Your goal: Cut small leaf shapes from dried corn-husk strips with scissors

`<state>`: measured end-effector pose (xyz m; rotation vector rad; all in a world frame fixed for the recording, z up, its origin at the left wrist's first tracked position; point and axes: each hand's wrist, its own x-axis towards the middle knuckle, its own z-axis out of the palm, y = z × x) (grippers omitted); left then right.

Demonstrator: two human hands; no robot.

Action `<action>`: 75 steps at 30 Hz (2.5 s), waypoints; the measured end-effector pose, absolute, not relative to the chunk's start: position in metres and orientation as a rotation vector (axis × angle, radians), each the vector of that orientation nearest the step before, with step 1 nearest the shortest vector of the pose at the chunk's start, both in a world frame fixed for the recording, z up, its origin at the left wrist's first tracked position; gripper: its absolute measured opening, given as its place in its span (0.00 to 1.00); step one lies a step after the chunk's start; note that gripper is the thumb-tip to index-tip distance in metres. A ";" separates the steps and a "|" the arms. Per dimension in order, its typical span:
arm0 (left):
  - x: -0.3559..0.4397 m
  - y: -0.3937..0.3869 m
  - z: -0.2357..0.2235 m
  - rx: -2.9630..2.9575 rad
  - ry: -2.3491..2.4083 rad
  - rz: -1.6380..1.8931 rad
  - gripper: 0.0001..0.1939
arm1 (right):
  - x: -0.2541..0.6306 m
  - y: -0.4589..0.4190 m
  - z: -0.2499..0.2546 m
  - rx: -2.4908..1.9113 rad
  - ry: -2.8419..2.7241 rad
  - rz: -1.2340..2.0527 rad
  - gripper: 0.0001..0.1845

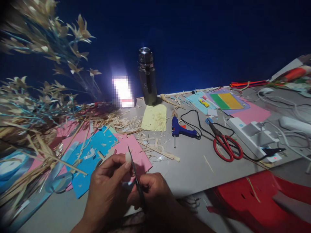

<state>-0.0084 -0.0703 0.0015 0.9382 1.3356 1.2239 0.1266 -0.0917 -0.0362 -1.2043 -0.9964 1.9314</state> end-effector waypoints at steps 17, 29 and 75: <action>-0.016 -0.070 0.003 0.956 1.268 1.181 0.09 | 0.127 -0.097 -0.032 -1.229 -1.010 1.937 0.09; -0.025 -0.071 0.005 0.934 1.218 1.115 0.07 | 0.130 -0.103 -0.033 -1.175 -0.963 1.967 0.15; -0.042 -0.065 0.013 0.660 0.747 0.764 0.06 | 0.201 -0.076 -0.015 -1.130 -1.352 2.481 0.08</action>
